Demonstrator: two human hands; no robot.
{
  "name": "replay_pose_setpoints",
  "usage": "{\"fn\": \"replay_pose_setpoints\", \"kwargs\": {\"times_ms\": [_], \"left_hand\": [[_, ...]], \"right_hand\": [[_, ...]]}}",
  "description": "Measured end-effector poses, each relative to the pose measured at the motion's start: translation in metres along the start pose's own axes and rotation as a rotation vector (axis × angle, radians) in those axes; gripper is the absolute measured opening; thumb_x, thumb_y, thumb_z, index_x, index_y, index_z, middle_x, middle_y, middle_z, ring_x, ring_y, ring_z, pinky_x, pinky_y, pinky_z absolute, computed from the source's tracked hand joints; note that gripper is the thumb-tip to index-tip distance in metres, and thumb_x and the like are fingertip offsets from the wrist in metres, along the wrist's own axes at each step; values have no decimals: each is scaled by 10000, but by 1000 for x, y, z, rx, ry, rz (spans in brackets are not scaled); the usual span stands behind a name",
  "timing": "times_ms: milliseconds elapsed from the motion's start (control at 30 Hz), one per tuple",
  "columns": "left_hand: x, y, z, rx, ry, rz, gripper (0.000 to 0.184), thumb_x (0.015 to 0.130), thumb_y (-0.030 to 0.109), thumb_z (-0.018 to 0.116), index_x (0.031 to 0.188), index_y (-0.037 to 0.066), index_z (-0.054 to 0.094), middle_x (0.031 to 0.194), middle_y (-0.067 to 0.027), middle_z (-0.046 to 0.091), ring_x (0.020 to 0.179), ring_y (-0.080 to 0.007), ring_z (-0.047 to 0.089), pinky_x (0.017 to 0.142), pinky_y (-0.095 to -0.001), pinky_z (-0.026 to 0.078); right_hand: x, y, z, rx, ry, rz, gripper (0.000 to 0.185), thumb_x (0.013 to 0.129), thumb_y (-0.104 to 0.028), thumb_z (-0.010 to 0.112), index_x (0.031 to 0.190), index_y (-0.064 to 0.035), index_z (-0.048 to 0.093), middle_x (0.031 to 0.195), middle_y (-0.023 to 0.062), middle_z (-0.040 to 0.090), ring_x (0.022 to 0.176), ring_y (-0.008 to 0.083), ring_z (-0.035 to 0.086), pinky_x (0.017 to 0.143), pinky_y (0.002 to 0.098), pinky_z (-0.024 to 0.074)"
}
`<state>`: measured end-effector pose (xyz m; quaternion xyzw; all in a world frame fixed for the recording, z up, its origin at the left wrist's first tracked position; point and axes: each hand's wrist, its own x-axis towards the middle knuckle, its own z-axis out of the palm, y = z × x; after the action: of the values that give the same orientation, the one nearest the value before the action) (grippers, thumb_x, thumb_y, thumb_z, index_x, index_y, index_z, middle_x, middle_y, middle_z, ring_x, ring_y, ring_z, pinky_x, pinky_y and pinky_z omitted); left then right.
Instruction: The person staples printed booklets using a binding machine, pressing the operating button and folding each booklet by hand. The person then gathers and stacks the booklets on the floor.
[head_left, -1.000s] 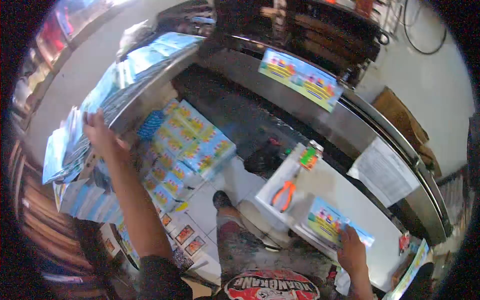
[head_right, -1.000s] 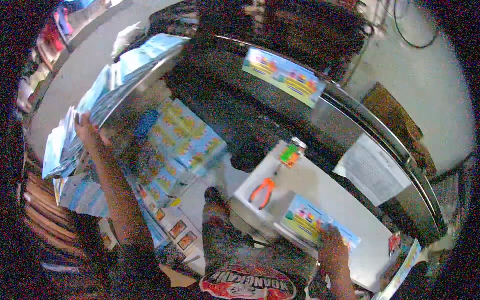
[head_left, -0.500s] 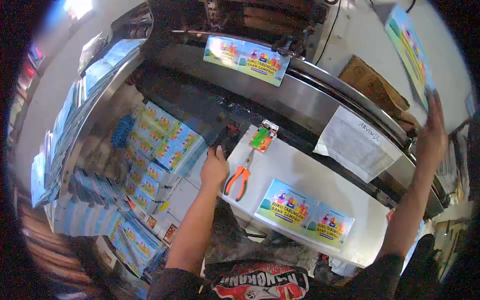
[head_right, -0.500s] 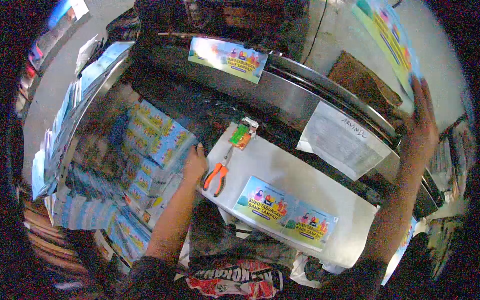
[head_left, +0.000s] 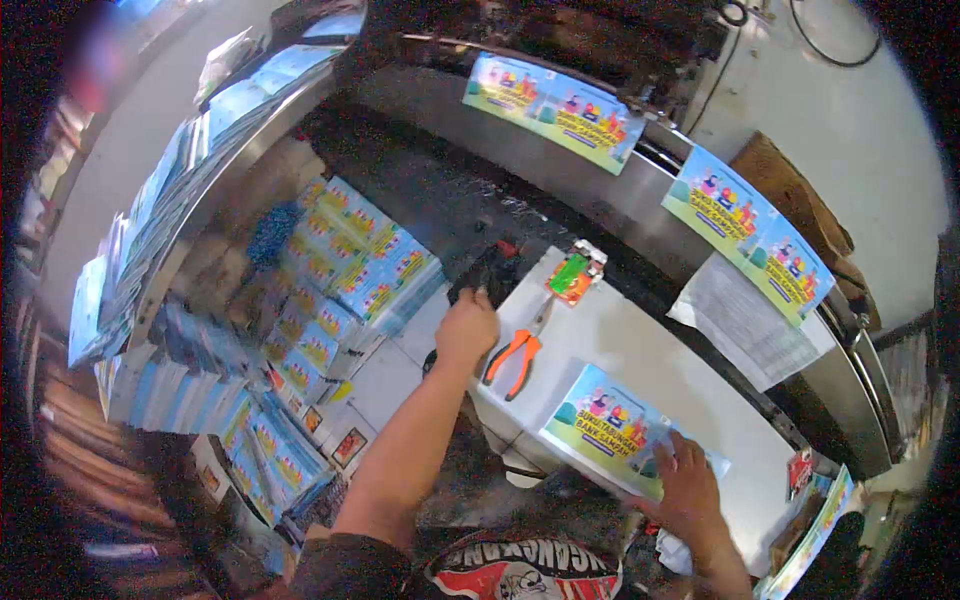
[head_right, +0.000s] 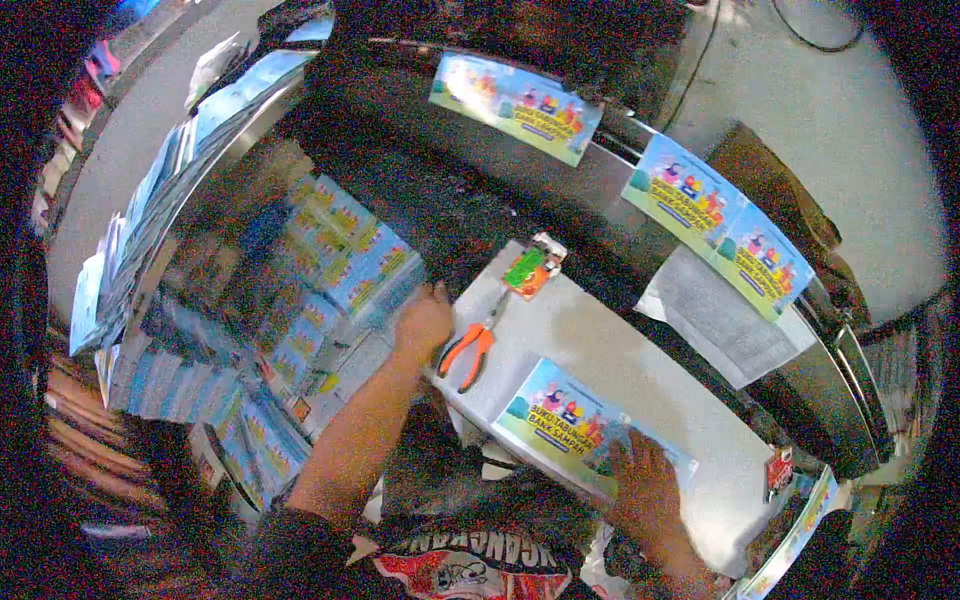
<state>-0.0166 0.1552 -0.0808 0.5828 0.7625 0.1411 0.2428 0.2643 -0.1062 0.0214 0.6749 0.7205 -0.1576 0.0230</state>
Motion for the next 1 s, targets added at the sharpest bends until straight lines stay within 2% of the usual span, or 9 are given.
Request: {"fn": "replay_pose_setpoints", "kwargs": {"times_ms": [167,267,400,500,700,800,867,933,1000], "left_hand": [[0,4,-2,-19,-55,-14,467,992,376,323,1190,7,528,1112,-290,631,1032,-453,617,908,-523,475],[20,-18,26,82,-51,131,459,989,367,330,1192,6,529,1101,-283,637,1013,-449,625,908,-530,472],[6,-5,10,-12,-34,-3,443,985,353,338,1178,11,542,1078,-276,646,987,-441,636,890,-530,483],[10,-8,22,-6,17,111,426,983,338,349,1151,8,560,1052,-271,655,964,-434,644,856,-529,500],[-5,4,-4,-94,16,24,394,974,313,375,1071,-1,592,972,-257,675,918,-418,663,815,-526,519],[-8,2,-5,-104,56,77,381,969,301,388,1033,-3,608,964,-250,676,906,-410,666,778,-518,532],[2,-3,10,-92,42,90,365,959,277,403,1002,-9,626,945,-240,676,880,-396,670,734,-501,544],[-10,6,-10,0,35,222,371,957,273,401,1039,-15,619,952,-239,677,884,-402,667,757,-501,539],[-15,14,-20,1,20,188,382,955,277,393,1103,-10,597,997,-253,671,913,-420,660,805,-511,525]], "right_hand": [[-21,-3,29,-89,102,-23,772,603,-314,843,1249,-16,543,1338,194,482,1197,365,481,960,493,421],[-10,-4,13,14,-8,38,805,577,-324,856,1251,-23,534,1317,189,501,1184,370,489,966,486,422],[-11,11,31,-54,51,-25,784,574,-307,859,1234,-20,549,1287,185,527,1170,372,498,974,473,428],[-13,11,23,-15,67,-76,770,570,-299,865,1224,-15,575,1270,187,550,1166,367,518,992,439,437],[-5,-2,-2,148,30,70,558,673,-106,755,1197,-9,588,1167,213,624,1104,375,592,971,405,468],[0,10,-14,166,-12,44,456,717,-52,668,1167,-16,601,1057,216,657,973,395,637,873,437,504],[2,25,-37,79,-180,17,378,766,-60,622,1143,-39,611,939,230,658,851,413,643,768,470,510],[11,38,-69,89,36,114,241,833,-104,563,1058,-58,636,831,248,625,789,431,620,689,494,483],[21,70,-102,-96,107,274,241,881,-138,530,1059,-30,649,879,242,646,843,415,627,768,450,491]]}}
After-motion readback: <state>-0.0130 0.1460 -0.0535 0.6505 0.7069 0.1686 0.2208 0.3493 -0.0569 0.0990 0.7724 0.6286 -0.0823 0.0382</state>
